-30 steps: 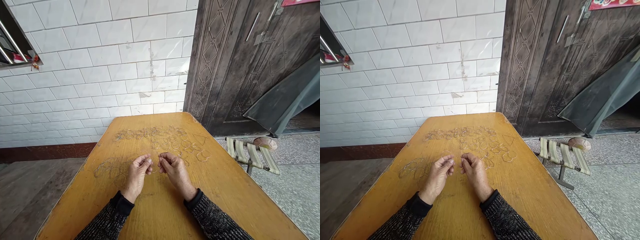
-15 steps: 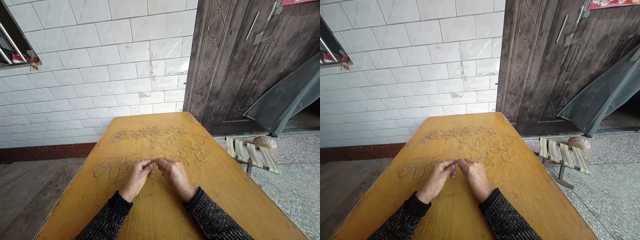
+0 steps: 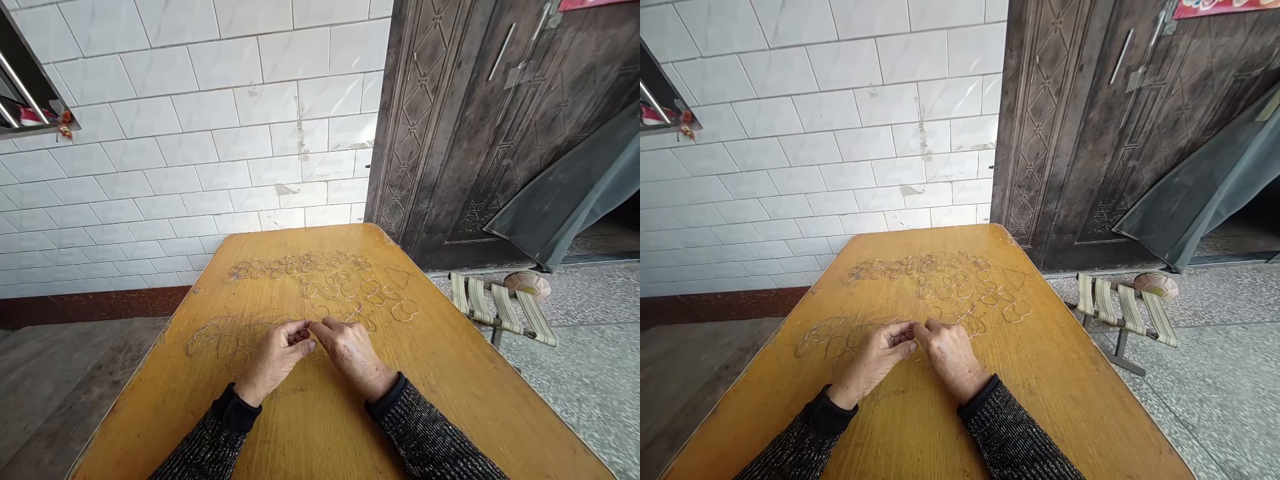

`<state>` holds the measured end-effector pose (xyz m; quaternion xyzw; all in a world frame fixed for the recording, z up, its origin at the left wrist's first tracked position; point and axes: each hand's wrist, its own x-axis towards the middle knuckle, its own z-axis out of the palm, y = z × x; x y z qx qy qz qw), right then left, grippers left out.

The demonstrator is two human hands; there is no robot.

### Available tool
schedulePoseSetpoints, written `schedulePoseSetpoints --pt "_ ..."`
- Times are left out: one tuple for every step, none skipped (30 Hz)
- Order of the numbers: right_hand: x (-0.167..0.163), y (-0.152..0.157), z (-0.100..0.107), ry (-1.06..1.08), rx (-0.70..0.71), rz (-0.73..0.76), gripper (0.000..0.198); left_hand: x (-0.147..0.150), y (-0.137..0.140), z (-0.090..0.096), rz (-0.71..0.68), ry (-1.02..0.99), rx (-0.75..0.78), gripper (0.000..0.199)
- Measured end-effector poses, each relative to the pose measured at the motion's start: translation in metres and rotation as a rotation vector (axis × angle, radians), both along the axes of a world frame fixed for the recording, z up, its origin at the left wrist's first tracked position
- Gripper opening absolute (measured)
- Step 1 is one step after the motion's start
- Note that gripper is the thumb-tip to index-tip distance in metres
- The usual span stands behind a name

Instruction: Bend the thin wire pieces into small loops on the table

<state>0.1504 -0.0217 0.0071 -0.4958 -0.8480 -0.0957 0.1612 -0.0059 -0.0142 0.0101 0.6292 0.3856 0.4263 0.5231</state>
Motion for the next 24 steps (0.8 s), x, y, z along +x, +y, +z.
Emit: schedulePoseSetpoints --pt "0.0 0.0 0.0 -0.007 -0.001 -0.002 0.021 0.0 -0.001 0.002 -0.01 0.006 0.009 0.024" --pt "0.0 -0.001 0.001 -0.014 -0.002 0.0 0.021 0.0 -0.002 0.003 -0.008 0.011 0.007 0.024" --pt "-0.001 -0.001 0.002 -0.021 -0.001 0.007 0.02 0.0 -0.002 0.004 0.007 0.015 -0.004 0.025" --pt "-0.001 -0.002 0.002 -0.027 0.001 0.016 0.02 0.0 -0.002 0.005 0.031 0.015 -0.025 0.027" --pt "-0.002 -0.002 0.003 -0.034 0.006 0.028 0.019 0.0 -0.002 0.005 0.058 0.009 -0.05 0.028" --pt "-0.002 -0.003 0.004 -0.04 0.013 0.04 0.019 0.0 -0.002 0.004 0.081 -0.001 -0.077 0.029" --pt "-0.003 -0.003 0.005 -0.047 0.022 0.052 0.018 0.0 -0.002 0.004 0.096 -0.012 -0.102 0.03" --pt "-0.003 -0.003 0.005 -0.054 0.033 0.064 0.017 0.0 -0.001 0.004 0.101 -0.022 -0.123 0.03" --pt "-0.003 -0.004 0.006 -0.061 0.044 0.078 0.016 0.0 -0.001 0.003 0.096 -0.029 -0.138 0.029" --pt "-0.004 -0.004 0.006 -0.065 0.053 0.094 0.016 0.0 -0.001 0.003 0.088 -0.033 -0.148 0.027" --pt "-0.004 -0.004 0.006 -0.065 0.057 0.109 0.015 -0.001 -0.001 0.003 0.078 -0.037 -0.158 0.026" --pt "-0.004 -0.004 0.006 -0.059 0.053 0.118 0.015 -0.001 0.0 0.002 0.071 -0.044 -0.172 0.025" --pt "-0.004 -0.004 0.005 -0.041 0.039 0.115 0.014 -0.001 0.0 0.001 0.07 -0.054 -0.187 0.024" --pt "-0.005 -0.003 0.004 -0.003 0.014 0.096 0.014 -0.002 0.001 0.001 0.073 -0.067 -0.202 0.023" --pt "-0.005 -0.002 0.003 0.068 -0.02 0.064 0.014 -0.003 0.002 0.0 0.084 -0.083 -0.214 0.023" --pt "-0.005 -0.001 0.002 0.173 -0.064 0.026 0.014 -0.003 0.003 -0.001 0.1 -0.102 -0.22 0.023" --pt "-0.006 0.0 0.0 0.308 -0.116 -0.008 0.014 -0.004 0.004 -0.001 0.125 -0.118 -0.215 0.022" --pt "-0.006 0.002 -0.001 0.46 -0.176 -0.028 0.015 -0.004 0.005 -0.001 0.159 -0.13 -0.199 0.022" --pt "-0.007 0.003 -0.003 0.612 -0.243 -0.031 0.016 -0.004 0.006 -0.001 0.2 -0.137 -0.175 0.021" --pt "-0.008 0.004 -0.005 0.75 -0.312 -0.016 0.017 -0.005 0.006 -0.001 0.244 -0.142 -0.147 0.021" --pt "-0.009 0.005 -0.007 0.865 -0.383 0.012 0.018 -0.005 0.006 0.0 0.284 -0.146 -0.122 0.02" --pt "-0.01 0.006 -0.009 0.957 -0.451 0.045 0.018 -0.005 0.006 0.001 0.314 -0.153 -0.103 0.02" --pt "-0.011 0.006 -0.01 1.033 -0.514 0.08 0.019 -0.005 0.006 0.002 0.333 -0.166 -0.092 0.02" --pt "-0.012 0.006 -0.011 1.099 -0.573 0.115 0.018 -0.005 0.005 0.003 0.339 -0.185 -0.092 0.02"
